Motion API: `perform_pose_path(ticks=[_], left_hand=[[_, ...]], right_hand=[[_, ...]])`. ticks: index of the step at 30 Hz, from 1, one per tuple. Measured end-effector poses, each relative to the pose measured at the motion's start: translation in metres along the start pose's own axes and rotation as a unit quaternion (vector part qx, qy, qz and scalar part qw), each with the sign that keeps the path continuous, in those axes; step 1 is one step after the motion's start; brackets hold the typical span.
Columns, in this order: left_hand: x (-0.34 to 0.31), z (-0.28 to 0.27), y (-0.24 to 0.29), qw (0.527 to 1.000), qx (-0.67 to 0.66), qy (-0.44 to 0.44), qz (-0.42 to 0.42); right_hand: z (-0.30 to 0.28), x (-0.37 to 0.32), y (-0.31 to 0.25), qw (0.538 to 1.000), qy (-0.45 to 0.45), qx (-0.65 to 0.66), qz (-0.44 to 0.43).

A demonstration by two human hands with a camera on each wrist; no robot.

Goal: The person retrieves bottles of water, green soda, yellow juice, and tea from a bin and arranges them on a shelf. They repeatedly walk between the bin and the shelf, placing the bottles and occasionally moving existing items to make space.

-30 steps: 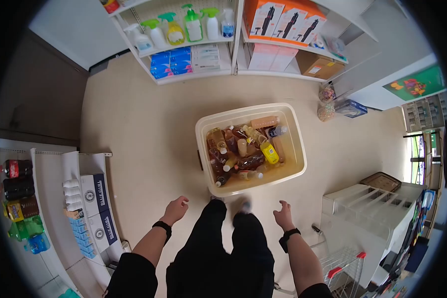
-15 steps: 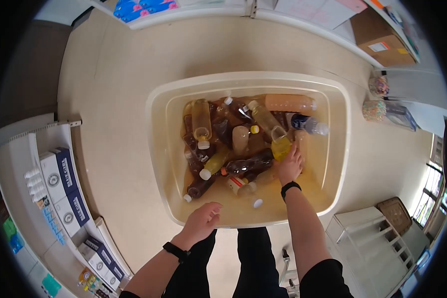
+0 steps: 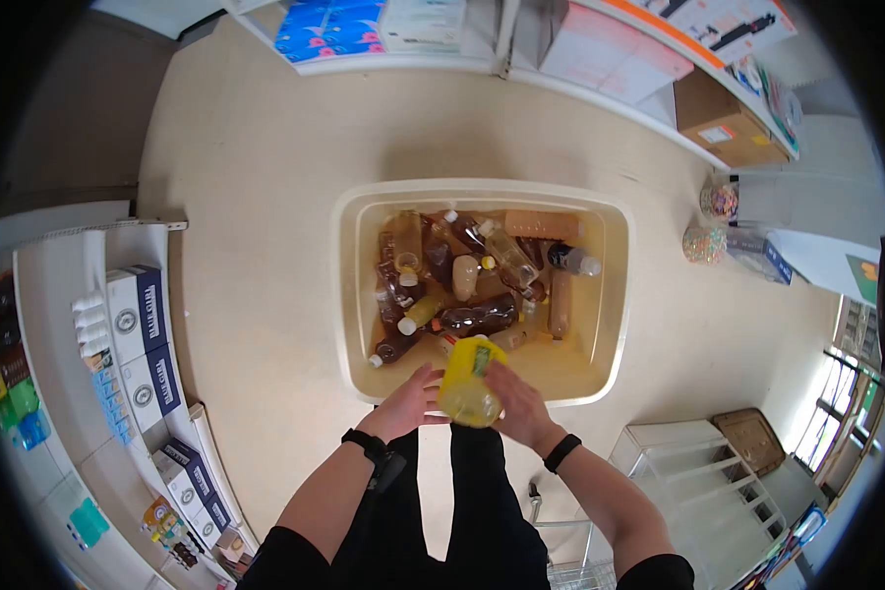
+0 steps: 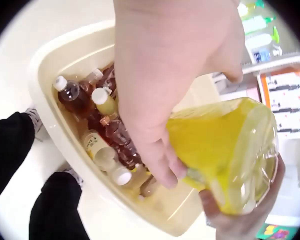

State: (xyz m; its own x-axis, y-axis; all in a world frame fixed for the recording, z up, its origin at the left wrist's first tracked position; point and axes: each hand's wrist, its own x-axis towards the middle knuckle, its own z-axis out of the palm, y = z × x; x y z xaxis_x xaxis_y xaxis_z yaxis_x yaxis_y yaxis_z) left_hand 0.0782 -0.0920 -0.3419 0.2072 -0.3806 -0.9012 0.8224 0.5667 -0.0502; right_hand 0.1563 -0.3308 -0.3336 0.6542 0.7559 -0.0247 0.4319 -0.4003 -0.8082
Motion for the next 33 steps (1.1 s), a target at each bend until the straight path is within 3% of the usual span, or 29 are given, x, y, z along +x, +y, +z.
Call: perform_pose_path(ticks=[1, 2, 3, 5, 6, 7, 9, 11, 12, 13, 14, 15, 16, 18, 21, 23, 25, 26, 28, 30, 33], left_hand=[[-0.014, 0.0, -0.002, 0.996, -0.066, -0.054, 0.034], [-0.031, 0.001, -0.004, 0.982, -0.133, -0.109, 0.073], [-0.051, 0.0, -0.006, 0.98, -0.14, -0.108, 0.091], [-0.096, -0.005, -0.014, 0.973, -0.085, -0.105, 0.188], [-0.119, -0.009, -0.016, 0.967, -0.11, -0.045, 0.224], [-0.145, -0.016, -0.015, 0.96, -0.112, -0.044, 0.253], [-0.198, -0.036, -0.014, 0.925, 0.003, -0.011, 0.379], [-0.257, -0.066, -0.019, 0.904, 0.006, 0.02, 0.428], [-0.293, -0.078, -0.025, 0.882, 0.017, 0.047, 0.468], [-0.329, -0.092, -0.036, 0.859, 0.023, 0.08, 0.505], [-0.349, -0.116, -0.052, 0.822, 0.047, 0.104, 0.558], [-0.37, -0.143, -0.064, 0.782, 0.073, 0.129, 0.606], [-0.416, -0.158, -0.078, 0.791, 0.068, 0.13, 0.594], [-0.475, -0.207, -0.113, 0.756, 0.05, 0.155, 0.634], [-0.538, -0.278, -0.157, 0.707, 0.04, 0.194, 0.678], [-0.575, -0.324, -0.182, 0.703, 0.03, 0.221, 0.675], [-0.613, -0.361, -0.199, 0.692, 0.042, 0.268, 0.669], [-0.63, -0.375, -0.205, 0.664, 0.046, 0.323, 0.673], [-0.656, -0.401, -0.214, 0.628, 0.039, 0.38, 0.678], [-0.678, -0.432, -0.219, 0.607, 0.022, 0.45, 0.655], [-0.708, -0.481, -0.214, 0.573, -0.051, 0.505, 0.644]], right_hand=[[-0.011, 0.009, -0.021, 1.0, -0.003, 0.0, -0.013], [-0.022, 0.02, -0.043, 0.989, -0.055, -0.061, -0.123], [-0.03, 0.032, -0.066, 0.959, -0.105, -0.122, -0.234], [-0.038, 0.052, -0.109, 0.944, -0.116, -0.119, -0.284], [-0.04, 0.061, -0.128, 0.942, -0.126, -0.123, -0.287], [-0.04, 0.071, -0.147, 0.938, -0.133, -0.13, -0.292], [-0.041, 0.089, -0.196, 0.968, -0.142, -0.122, -0.169], [-0.022, 0.114, -0.254, 0.99, -0.143, -0.014, 0.003], [-0.006, 0.129, -0.283, 0.987, -0.152, -0.012, -0.045], [0.011, 0.146, -0.313, 0.959, -0.254, 0.12, 0.022], [0.035, 0.16, -0.345, 0.898, -0.36, 0.236, 0.093], [0.065, 0.166, -0.376, 0.887, -0.353, 0.277, 0.107], [0.095, 0.176, -0.41, 0.871, -0.364, 0.322, 0.071], [0.145, 0.191, -0.477, 0.85, -0.392, 0.351, 0.03], [0.208, 0.214, -0.58, 0.853, -0.442, 0.269, -0.065], [0.249, 0.217, -0.641, 0.876, -0.443, 0.165, -0.096], [0.271, 0.216, -0.714, 0.885, -0.435, 0.113, -0.122], [0.283, 0.219, -0.744, 0.889, -0.428, 0.069, -0.149], [0.314, 0.226, -0.777, 0.886, -0.426, 0.018, -0.184], [0.353, 0.244, -0.801, 0.859, -0.446, 0.073, -0.242], [0.399, 0.284, -0.841, 0.846, -0.466, 0.088, -0.246]])
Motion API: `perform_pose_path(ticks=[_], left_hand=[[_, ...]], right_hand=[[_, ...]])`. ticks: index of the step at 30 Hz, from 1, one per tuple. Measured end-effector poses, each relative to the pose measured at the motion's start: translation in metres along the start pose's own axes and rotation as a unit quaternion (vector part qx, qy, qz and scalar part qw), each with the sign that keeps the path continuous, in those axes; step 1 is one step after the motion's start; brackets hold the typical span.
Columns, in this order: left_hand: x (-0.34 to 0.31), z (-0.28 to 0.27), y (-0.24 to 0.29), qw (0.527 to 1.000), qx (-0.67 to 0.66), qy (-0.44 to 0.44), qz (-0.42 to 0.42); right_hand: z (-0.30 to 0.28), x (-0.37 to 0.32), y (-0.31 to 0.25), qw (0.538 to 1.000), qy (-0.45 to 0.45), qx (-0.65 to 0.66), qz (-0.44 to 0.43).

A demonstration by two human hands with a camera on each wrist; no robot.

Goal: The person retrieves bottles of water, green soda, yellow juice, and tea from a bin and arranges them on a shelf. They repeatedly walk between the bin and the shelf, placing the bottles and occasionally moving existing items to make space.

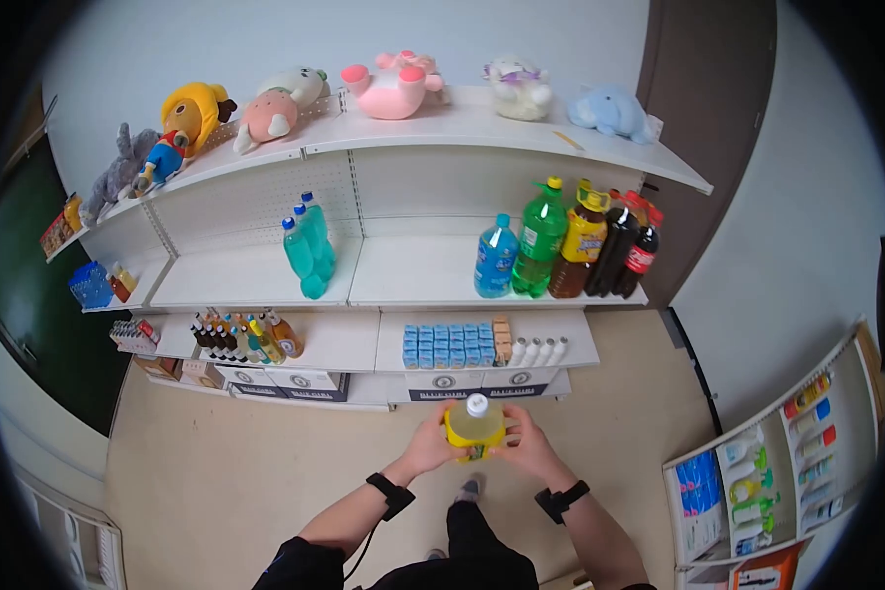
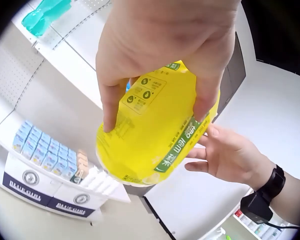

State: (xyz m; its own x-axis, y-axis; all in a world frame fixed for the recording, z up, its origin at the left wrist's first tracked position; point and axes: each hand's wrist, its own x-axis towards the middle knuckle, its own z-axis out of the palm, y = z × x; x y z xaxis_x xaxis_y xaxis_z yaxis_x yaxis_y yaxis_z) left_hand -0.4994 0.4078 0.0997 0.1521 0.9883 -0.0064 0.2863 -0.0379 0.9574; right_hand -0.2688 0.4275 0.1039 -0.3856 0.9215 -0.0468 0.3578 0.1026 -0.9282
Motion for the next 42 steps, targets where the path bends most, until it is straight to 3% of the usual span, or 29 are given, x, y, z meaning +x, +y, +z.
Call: perform_pose_path(ticks=[1, 2, 5, 7, 9, 12, 16, 19, 22, 24, 28, 31, 33, 34, 36, 40, 42], left_hand=[[0.023, -0.01, -0.008, 0.996, 0.027, 0.064, 0.063], [0.042, -0.021, -0.016, 0.995, 0.028, 0.066, 0.062], [0.119, -0.064, -0.008, 0.989, 0.042, 0.129, 0.055], [0.171, -0.086, -0.017, 0.973, 0.059, 0.211, 0.07], [0.218, -0.109, -0.019, 0.97, 0.065, 0.223, 0.07], [0.279, -0.129, -0.021, 0.965, 0.068, 0.246, 0.063], [0.348, -0.144, -0.038, 0.973, 0.095, 0.21, 0.02], [0.394, -0.147, -0.055, 0.983, 0.004, 0.18, 0.043], [0.437, -0.15, -0.054, 0.992, 0.024, 0.108, 0.068], [0.462, -0.148, -0.047, 0.994, -0.066, -0.011, 0.087], [0.485, -0.143, -0.03, 0.988, -0.121, -0.074, 0.067], [0.495, -0.143, -0.026, 0.986, -0.109, -0.125, 0.006], [0.505, -0.141, -0.033, 0.987, -0.03, -0.143, -0.062], [0.506, -0.14, -0.031, 0.987, -0.029, -0.148, -0.063], [0.496, -0.141, -0.006, 0.985, -0.081, -0.153, -0.026], [0.487, -0.154, -0.005, 0.983, -0.092, -0.144, -0.072], [0.469, -0.173, 0.002, 0.984, -0.118, -0.124, -0.037]], right_hand=[[-0.006, 0.024, 0.001, 0.999, 0.023, 0.028, 0.001], [-0.014, 0.049, 0.007, 0.999, 0.021, 0.029, -0.001], [-0.046, 0.122, 0.02, 0.988, 0.135, 0.031, -0.065], [-0.068, 0.163, 0.008, 0.985, 0.157, 0.013, -0.075], [-0.082, 0.196, 0.0, 0.971, 0.204, -0.039, -0.121], [-0.098, 0.233, -0.009, 0.968, 0.194, -0.071, -0.14], [-0.109, 0.27, -0.024, 0.962, 0.204, -0.113, -0.145], [-0.109, 0.292, -0.031, 0.953, 0.22, -0.148, -0.147], [-0.098, 0.305, -0.036, 0.947, 0.229, -0.184, -0.129], [-0.089, 0.316, -0.033, 0.928, 0.259, -0.224, -0.144], [-0.071, 0.323, -0.012, 0.914, 0.284, -0.268, -0.11], [-0.05, 0.32, 0.027, 0.904, 0.338, -0.23, -0.127], [-0.035, 0.318, 0.055, 0.928, 0.331, -0.161, -0.06], [-0.03, 0.318, 0.063, 0.927, 0.335, -0.16, -0.056], [-0.016, 0.322, 0.061, 0.937, 0.346, -0.037, 0.023], [-0.011, 0.335, 0.057, 0.936, 0.347, -0.023, 0.053], [-0.008, 0.342, 0.066, 0.93, 0.342, 0.062, 0.116]])
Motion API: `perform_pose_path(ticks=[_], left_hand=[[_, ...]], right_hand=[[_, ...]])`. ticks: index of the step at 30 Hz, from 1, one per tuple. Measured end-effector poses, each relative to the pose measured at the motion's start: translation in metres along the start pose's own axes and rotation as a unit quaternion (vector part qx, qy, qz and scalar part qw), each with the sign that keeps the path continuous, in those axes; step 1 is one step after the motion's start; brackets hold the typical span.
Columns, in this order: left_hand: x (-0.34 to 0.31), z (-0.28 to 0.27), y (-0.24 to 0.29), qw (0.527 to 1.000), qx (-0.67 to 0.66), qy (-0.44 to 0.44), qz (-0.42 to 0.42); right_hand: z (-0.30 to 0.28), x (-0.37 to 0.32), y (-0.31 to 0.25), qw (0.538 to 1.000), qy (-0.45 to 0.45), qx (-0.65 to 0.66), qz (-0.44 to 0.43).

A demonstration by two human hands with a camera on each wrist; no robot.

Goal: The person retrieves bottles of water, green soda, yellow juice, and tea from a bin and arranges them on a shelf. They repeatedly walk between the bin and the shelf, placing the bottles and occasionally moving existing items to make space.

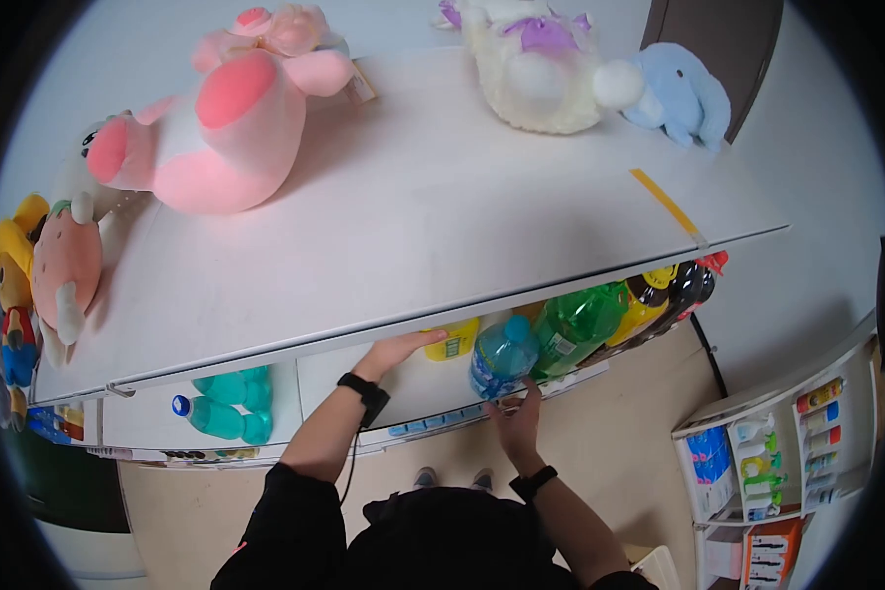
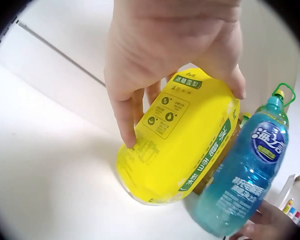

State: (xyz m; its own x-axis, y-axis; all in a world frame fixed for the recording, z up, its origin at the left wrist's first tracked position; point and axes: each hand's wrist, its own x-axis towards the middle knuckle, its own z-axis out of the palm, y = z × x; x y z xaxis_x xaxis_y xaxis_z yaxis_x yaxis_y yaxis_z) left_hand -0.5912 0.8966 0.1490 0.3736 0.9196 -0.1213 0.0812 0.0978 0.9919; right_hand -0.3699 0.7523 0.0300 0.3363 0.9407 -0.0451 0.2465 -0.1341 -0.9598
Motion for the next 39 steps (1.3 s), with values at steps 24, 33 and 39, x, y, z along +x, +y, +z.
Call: perform_pose_path(ticks=[24, 33, 39], left_hand=[[-0.064, -0.009, -0.043, 0.998, -0.012, -0.04, 0.046], [-0.066, -0.01, -0.055, 0.994, 0.007, -0.06, 0.092], [-0.065, -0.001, -0.078, 0.997, 0.036, -0.025, 0.059]], right_hand=[[0.008, 0.016, 0.01, 0.996, 0.003, 0.071, -0.048], [-0.043, 0.006, -0.056, 0.901, 0.053, -0.184, -0.388], [-0.045, 0.041, -0.188, 0.861, -0.023, -0.363, -0.356]])
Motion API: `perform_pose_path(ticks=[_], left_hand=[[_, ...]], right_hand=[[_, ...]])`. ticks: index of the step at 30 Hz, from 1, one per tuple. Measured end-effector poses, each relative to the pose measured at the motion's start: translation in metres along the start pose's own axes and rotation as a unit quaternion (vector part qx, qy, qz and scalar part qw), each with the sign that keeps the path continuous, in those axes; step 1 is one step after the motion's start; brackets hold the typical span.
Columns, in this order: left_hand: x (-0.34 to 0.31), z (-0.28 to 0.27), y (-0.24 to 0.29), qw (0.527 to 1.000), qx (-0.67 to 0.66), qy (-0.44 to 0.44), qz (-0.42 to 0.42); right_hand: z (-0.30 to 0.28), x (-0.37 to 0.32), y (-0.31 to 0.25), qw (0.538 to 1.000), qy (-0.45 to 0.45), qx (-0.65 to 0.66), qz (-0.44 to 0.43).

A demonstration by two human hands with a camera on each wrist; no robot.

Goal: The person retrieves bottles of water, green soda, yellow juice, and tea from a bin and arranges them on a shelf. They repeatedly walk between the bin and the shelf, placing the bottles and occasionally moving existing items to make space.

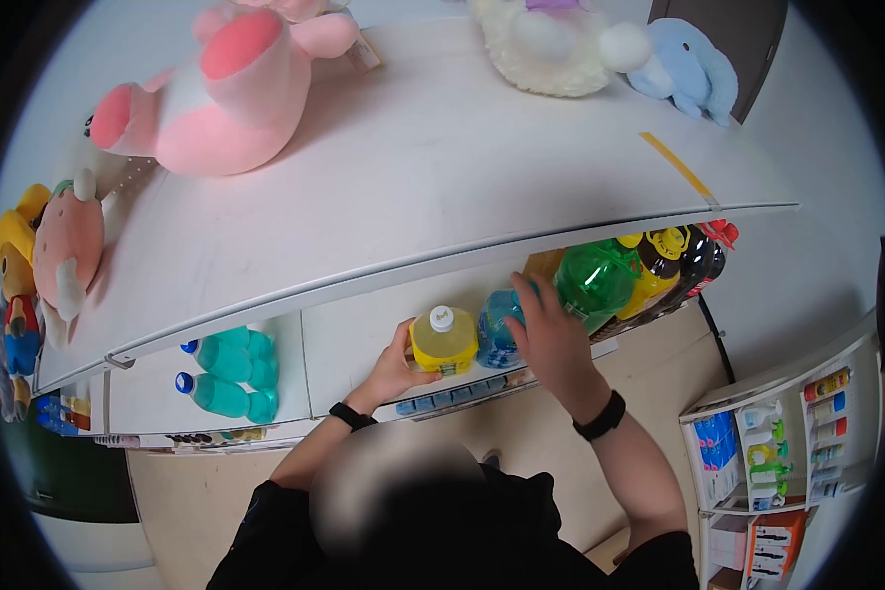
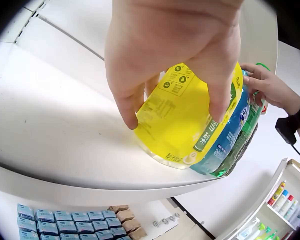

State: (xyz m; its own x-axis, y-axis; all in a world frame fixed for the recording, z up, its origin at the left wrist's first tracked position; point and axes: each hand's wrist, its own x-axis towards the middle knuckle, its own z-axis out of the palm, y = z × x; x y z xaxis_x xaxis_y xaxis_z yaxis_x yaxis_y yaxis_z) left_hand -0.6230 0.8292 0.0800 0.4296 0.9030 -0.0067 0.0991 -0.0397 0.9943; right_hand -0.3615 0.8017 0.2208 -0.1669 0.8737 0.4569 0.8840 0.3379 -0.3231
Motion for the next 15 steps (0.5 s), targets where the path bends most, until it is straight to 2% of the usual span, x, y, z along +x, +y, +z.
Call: perform_pose_path(ticks=[1, 4, 5, 7, 15], left_hand=[[0.0, 0.0, 0.0, 1.0, 0.0, 0.0, 0.002], [-0.004, 0.003, 0.003, 1.0, -0.014, 0.006, 0.003], [-0.006, 0.005, 0.005, 1.0, -0.006, 0.013, 0.004], [-0.008, 0.007, 0.006, 1.0, 0.002, 0.022, 0.007], [-0.015, 0.016, 0.005, 0.998, 0.036, 0.049, 0.019]], right_hand=[[0.001, 0.006, 0.002, 0.997, -0.046, -0.056, -0.003], [0.004, 0.021, 0.014, 0.995, -0.09, -0.032, -0.022], [0.002, 0.022, 0.016, 0.995, -0.091, -0.034, -0.024], [-0.003, 0.023, 0.019, 0.994, -0.05, 0.062, -0.076], [-0.014, 0.02, 0.018, 0.991, -0.078, 0.082, -0.067]])
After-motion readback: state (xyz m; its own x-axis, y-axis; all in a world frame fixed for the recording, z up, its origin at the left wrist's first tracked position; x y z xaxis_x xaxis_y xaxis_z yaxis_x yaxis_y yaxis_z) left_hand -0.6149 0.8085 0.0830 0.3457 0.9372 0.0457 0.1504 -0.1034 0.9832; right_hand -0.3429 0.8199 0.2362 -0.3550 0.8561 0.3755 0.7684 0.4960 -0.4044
